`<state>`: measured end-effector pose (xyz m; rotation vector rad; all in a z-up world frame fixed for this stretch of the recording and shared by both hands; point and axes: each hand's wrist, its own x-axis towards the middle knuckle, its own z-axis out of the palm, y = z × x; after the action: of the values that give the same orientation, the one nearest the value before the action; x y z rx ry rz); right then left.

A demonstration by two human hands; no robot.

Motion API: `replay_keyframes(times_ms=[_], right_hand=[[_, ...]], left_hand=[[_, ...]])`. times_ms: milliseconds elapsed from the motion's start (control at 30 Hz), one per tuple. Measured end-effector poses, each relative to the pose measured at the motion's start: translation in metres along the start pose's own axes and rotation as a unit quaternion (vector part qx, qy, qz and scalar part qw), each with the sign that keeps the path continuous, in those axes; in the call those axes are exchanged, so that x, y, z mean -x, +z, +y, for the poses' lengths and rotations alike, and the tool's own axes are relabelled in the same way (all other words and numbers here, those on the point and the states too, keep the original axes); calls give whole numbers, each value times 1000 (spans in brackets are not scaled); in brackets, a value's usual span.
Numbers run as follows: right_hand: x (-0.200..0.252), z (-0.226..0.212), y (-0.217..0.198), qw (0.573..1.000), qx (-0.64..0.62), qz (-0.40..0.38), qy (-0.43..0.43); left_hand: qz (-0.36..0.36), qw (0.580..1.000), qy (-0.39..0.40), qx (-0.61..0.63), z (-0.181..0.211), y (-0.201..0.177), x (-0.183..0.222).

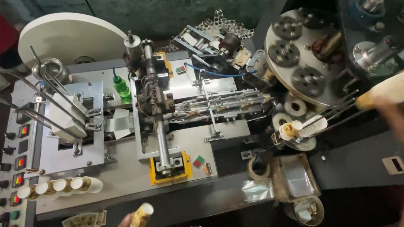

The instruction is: The recorder is packaging stacks of paper cups into plastic sleeves at a manufacturing station.

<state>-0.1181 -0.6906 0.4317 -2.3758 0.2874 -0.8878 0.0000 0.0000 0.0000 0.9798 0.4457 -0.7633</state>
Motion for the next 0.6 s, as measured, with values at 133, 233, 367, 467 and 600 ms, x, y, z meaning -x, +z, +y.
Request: replay_keyframes(times_ms=[133, 233, 367, 467, 600], right_hand=[[43, -112, 89, 998, 7, -50, 41], [112, -117, 169, 980, 81, -180, 31], [207, -115, 254, 918, -161, -350, 99], [226, -121, 275, 890, -203, -403, 68], [217, -120, 269, 882, -172, -437, 48]], left_hand=[[-17, 991, 116, -58, 83, 137, 59], [23, 980, 147, -131, 119, 188, 97], [-9, 932, 299, -206, 145, 227, 119], [4, 926, 293, -239, 159, 245, 135], [-29, 892, 310, -326, 159, 235, 140]])
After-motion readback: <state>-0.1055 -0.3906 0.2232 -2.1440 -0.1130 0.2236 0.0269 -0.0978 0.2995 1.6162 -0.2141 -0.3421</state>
